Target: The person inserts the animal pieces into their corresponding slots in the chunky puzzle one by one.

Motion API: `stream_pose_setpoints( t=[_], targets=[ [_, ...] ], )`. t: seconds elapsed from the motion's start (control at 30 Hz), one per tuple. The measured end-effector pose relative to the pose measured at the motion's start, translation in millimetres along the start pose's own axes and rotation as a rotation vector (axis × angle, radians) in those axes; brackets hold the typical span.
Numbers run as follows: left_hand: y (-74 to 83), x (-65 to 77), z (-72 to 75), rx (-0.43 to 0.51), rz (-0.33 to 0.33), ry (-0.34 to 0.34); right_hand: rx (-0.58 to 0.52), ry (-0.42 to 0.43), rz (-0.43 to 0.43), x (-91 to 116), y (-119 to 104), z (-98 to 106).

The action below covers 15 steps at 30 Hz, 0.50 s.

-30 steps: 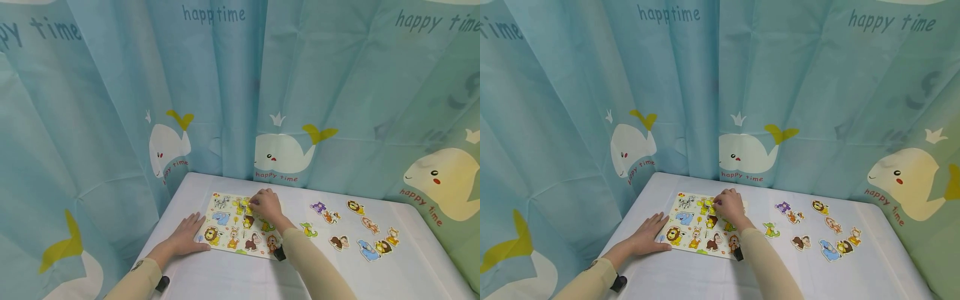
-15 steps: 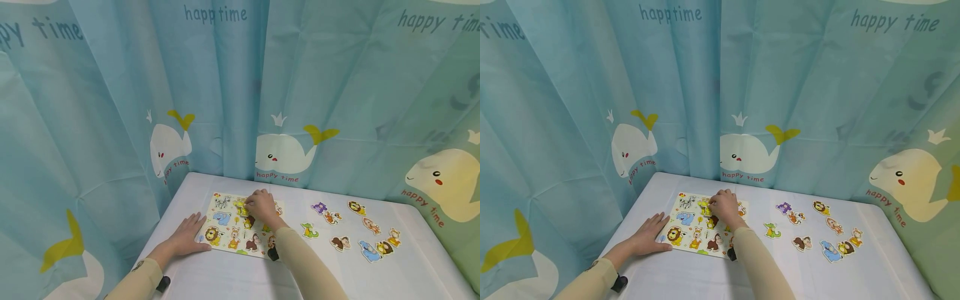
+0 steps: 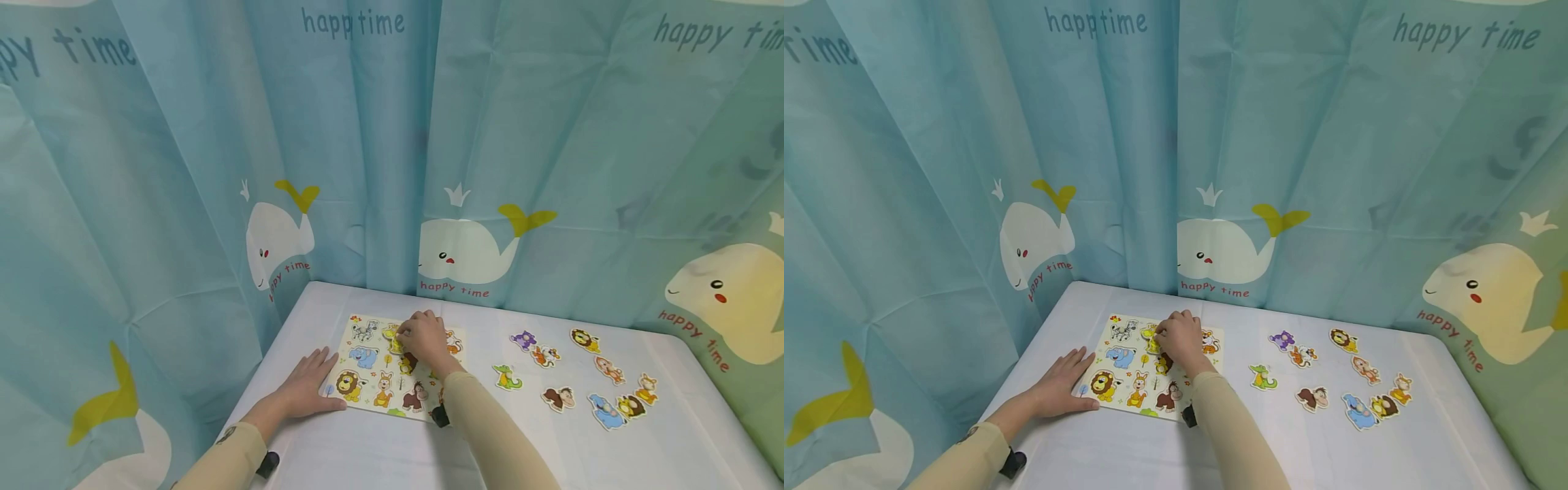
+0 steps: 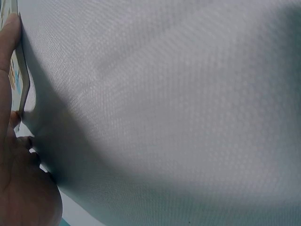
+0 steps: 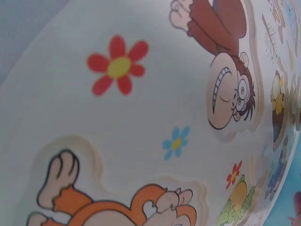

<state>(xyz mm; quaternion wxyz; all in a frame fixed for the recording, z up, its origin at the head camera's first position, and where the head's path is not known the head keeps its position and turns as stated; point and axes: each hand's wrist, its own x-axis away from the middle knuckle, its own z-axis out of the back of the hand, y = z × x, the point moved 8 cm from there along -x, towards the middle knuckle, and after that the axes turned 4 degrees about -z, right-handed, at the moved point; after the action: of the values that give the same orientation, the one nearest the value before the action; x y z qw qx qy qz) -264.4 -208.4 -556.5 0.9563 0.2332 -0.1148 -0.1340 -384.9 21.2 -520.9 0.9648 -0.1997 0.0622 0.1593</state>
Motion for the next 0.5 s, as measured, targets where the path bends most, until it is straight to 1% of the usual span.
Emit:
stream_pose_setpoints(
  t=[0.23, 0.5],
  targets=[
    [-2.0, -0.7, -0.8, 0.0, 0.009, -0.013, -0.003, -0.016, -0.035, -1.7, -0.7, -4.0],
    [0.5, 0.4, 0.5, -0.003, 0.009, -0.001, 0.0, -0.019, -0.066, -2.8, -2.3, -4.7]
  ],
)
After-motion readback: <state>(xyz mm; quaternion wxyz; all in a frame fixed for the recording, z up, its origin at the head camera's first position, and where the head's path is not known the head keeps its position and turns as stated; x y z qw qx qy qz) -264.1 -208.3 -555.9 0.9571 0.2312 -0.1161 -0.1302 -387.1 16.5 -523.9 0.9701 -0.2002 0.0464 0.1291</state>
